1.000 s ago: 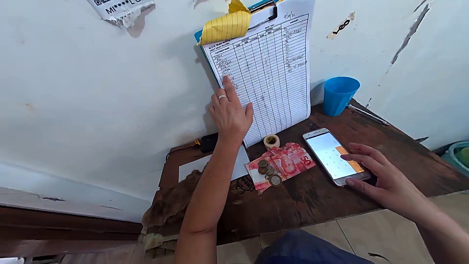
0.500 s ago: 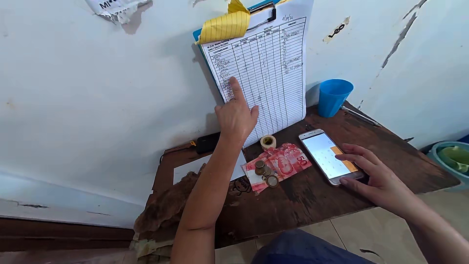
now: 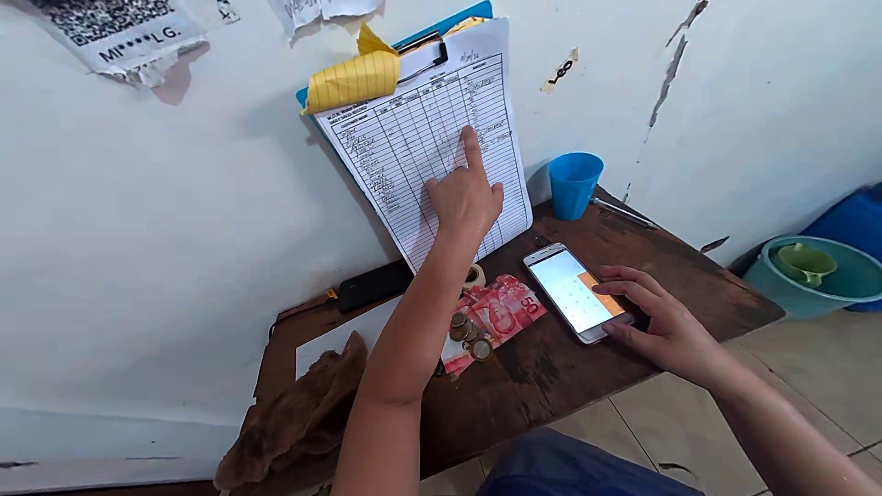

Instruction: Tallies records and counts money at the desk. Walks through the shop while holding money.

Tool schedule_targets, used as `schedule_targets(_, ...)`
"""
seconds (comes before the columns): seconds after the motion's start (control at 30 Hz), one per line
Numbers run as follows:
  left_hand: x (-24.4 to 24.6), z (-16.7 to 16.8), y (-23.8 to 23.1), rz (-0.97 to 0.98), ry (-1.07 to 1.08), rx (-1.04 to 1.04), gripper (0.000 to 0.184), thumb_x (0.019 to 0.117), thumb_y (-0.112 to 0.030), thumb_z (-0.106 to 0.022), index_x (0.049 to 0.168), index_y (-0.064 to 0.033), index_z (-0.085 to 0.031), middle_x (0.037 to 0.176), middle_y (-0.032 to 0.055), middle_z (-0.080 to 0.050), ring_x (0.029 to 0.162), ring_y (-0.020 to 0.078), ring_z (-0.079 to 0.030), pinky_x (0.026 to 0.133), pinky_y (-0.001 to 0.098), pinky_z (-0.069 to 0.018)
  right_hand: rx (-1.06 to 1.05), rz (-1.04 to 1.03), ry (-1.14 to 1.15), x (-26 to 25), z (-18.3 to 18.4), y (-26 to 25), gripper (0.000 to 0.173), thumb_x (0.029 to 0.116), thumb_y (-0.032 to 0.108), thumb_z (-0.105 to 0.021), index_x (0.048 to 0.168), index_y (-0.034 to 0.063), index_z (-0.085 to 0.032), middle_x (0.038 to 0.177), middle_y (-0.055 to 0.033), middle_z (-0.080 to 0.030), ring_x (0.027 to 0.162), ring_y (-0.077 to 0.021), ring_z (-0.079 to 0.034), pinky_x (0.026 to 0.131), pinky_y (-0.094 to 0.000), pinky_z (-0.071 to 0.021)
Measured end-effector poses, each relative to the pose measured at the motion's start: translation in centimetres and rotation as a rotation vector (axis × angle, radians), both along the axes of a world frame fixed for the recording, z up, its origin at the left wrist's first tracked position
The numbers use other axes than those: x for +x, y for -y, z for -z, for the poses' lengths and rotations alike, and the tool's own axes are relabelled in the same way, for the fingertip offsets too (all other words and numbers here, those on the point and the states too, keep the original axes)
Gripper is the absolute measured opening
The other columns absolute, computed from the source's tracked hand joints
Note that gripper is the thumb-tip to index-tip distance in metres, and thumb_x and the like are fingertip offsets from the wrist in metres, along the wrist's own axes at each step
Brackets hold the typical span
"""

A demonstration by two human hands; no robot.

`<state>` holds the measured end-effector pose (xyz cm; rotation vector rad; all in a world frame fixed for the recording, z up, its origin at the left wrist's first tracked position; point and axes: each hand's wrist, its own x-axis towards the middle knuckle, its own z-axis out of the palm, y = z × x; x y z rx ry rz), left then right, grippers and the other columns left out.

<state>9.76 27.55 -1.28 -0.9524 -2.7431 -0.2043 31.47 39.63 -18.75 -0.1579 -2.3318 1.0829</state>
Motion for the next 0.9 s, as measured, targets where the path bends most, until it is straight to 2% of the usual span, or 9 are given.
schedule_targets(0.07, 0.0, 0.0, -0.8, -0.003, 0.006, 0.015, 0.089, 0.1024, -0.036, -0.059, 0.164, -0.0064, -0.002, 0.102, 0.0232, -0.071, 0.101, 0.0421, -0.068, 0.095, 0.0612, -0.0434, 0.001, 0.006, -0.006, 0.0, 0.0, 0.0, 0.046, 0.0866, 0.034, -0.065, 0.12, 0.0025, -0.069, 0.143, -0.0241, -0.053, 0.128, -0.0354, -0.055, 0.1, -0.0518, -0.0471)
schedule_targets(0.2, -0.2, 0.1, -1.7, -0.026, 0.01, 0.057, 0.087, 0.1028, -0.036, -0.057, 0.165, -0.0062, -0.004, 0.102, 0.0231, -0.072, 0.103, 0.042, -0.068, 0.094, 0.0607, -0.0444, 0.02, 0.003, -0.014, 0.0, 0.3, 0.1, 0.046, 0.0867, 0.035, -0.065, 0.12, 0.0031, -0.069, 0.143, -0.0242, -0.054, 0.126, -0.0385, -0.056, 0.098, -0.0573, -0.0457)
schedule_targets(0.37, -0.4, 0.1, -1.7, -0.051, 0.067, 0.17, 0.083, 0.1029, -0.034, -0.058, 0.166, -0.0125, -0.008, 0.107, 0.023, -0.072, 0.106, 0.0413, -0.068, 0.097, 0.0617, -0.0437, 0.074, 0.011, 0.002, 0.0, 0.6, 0.1, 0.05, 0.085, 0.039, -0.065, 0.12, 0.0042, -0.069, 0.143, -0.0245, -0.054, 0.124, -0.0406, -0.057, 0.095, -0.059, -0.0469)
schedule_targets(0.5, -0.5, 0.1, -1.8, -0.04, 0.059, 0.192, 0.081, 0.1029, -0.033, -0.058, 0.165, -0.0108, -0.011, 0.107, 0.0213, -0.072, 0.105, 0.0403, -0.068, 0.095, 0.0599, -0.0451, 0.112, -0.002, 0.005, 0.0, 0.4, 0.2, 0.052, 0.0844, 0.04, -0.064, 0.122, 0.0046, -0.069, 0.142, -0.0252, -0.053, 0.122, -0.0405, -0.057, 0.094, -0.057, -0.0474)
schedule_targets(0.67, -0.5, 0.7, -2.0, -0.042, 0.031, 0.155, 0.083, 0.1035, -0.032, -0.057, 0.165, -0.0084, -0.006, 0.104, 0.0221, -0.072, 0.102, 0.0417, -0.068, 0.093, 0.0611, -0.0449, 0.121, -0.02, 0.008, 0.2, 0.4, 0.1, 0.055, 0.0845, 0.041, -0.064, 0.126, 0.0054, -0.066, 0.145, -0.0268, -0.05, 0.123, -0.0415, -0.057, 0.094, -0.0576, -0.0475)
schedule_targets(0.9, -0.7, 1.0, -2.0, -0.038, 0.007, 0.158, 0.084, 0.103, -0.031, -0.058, 0.165, -0.0069, -0.007, 0.1, 0.0222, -0.072, 0.098, 0.0417, -0.069, 0.091, 0.0608, -0.0456, 0.131, -0.034, 0.013, 0.2, 0.5, -0.1, 0.054, 0.0842, 0.04, -0.066, 0.125, 0.0045, -0.067, 0.143, -0.0266, -0.052, 0.122, -0.0396, -0.058, 0.095, -0.0556, -0.0482)
